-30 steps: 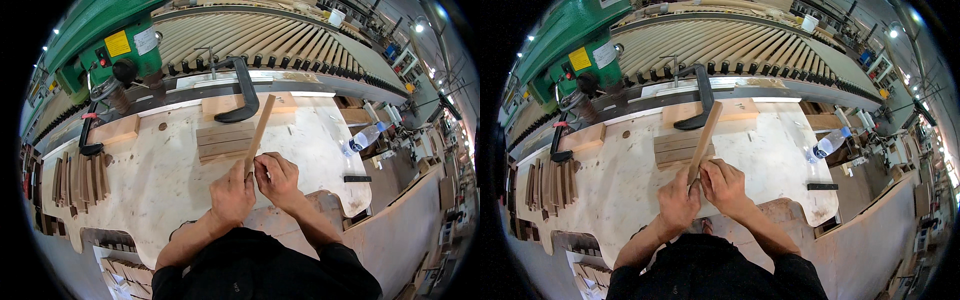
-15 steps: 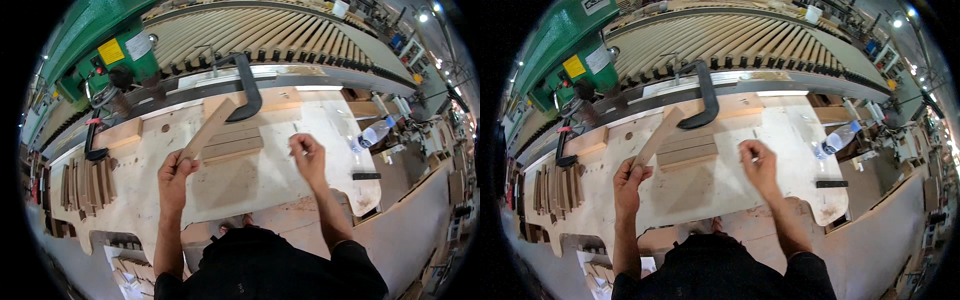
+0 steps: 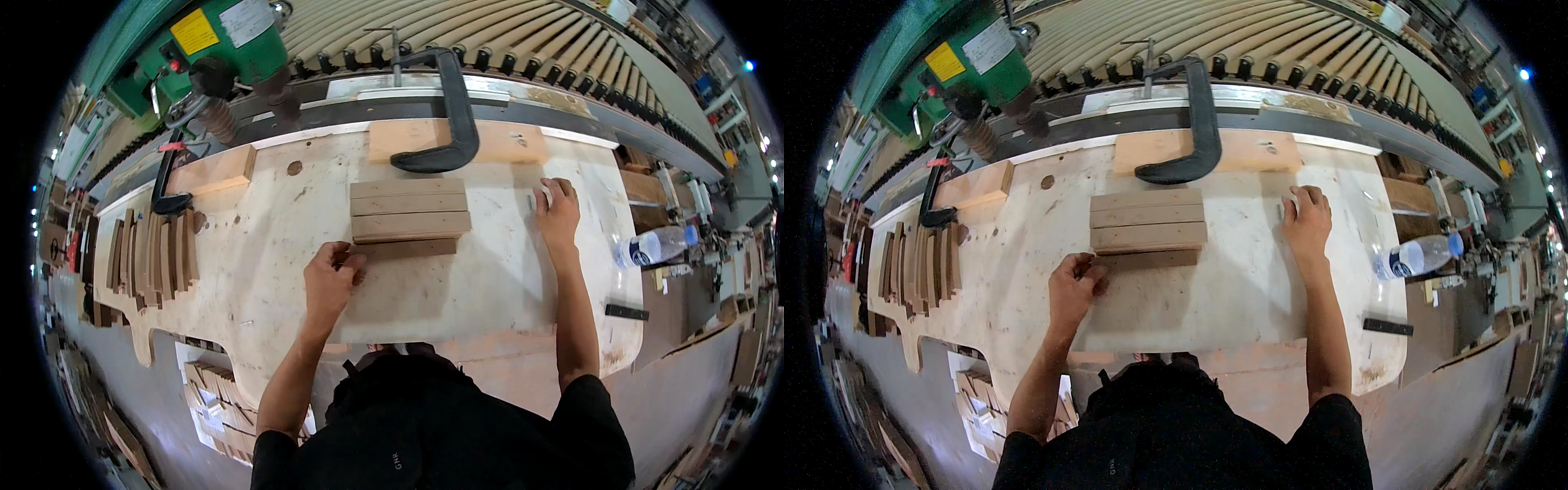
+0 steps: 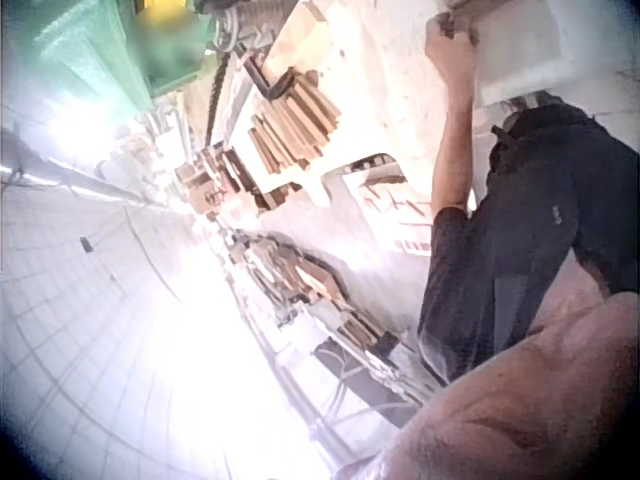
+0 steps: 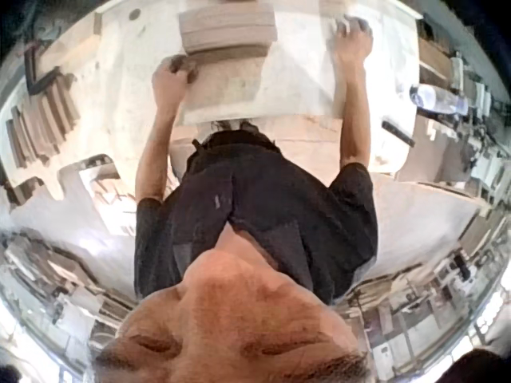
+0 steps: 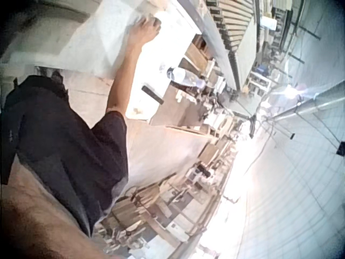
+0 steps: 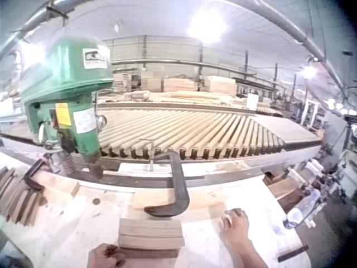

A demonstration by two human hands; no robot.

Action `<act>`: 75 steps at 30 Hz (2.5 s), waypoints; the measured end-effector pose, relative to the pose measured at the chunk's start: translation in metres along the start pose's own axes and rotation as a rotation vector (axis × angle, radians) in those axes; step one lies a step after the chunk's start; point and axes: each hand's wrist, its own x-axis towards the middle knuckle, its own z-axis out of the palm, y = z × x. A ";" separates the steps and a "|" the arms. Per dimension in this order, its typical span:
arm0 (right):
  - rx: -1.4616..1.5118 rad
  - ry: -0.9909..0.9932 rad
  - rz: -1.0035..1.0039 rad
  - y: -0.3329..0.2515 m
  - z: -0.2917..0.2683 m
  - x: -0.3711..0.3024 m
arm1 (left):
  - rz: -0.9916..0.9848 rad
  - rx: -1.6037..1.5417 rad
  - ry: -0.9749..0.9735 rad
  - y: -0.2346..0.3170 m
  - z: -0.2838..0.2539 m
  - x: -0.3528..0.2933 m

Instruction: The person operates a drill press to bore holes into small rectangular wooden blocks. They pick up each block, position it under the drill bit, and lower the lever to drill a hole before stacking the finished pieces. The process is repeated for multiple blocks in a continuous sequence.

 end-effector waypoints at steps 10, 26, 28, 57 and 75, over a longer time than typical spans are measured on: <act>0.457 -0.207 -0.154 -0.076 0.009 0.082 | 0.441 0.607 0.282 -0.025 -0.037 0.010; 1.381 -0.422 0.198 -0.283 0.067 0.453 | -0.014 1.222 1.102 -0.081 -0.319 0.066; 1.515 -0.317 0.195 -0.315 0.091 0.462 | -0.027 1.189 1.072 -0.072 -0.321 0.049; 1.452 -0.444 -0.403 -0.434 0.096 0.481 | 0.983 0.877 0.370 -0.005 -0.141 0.227; 0.329 -0.707 -0.462 -0.208 0.165 0.314 | 0.790 1.153 0.315 -0.001 -0.155 0.258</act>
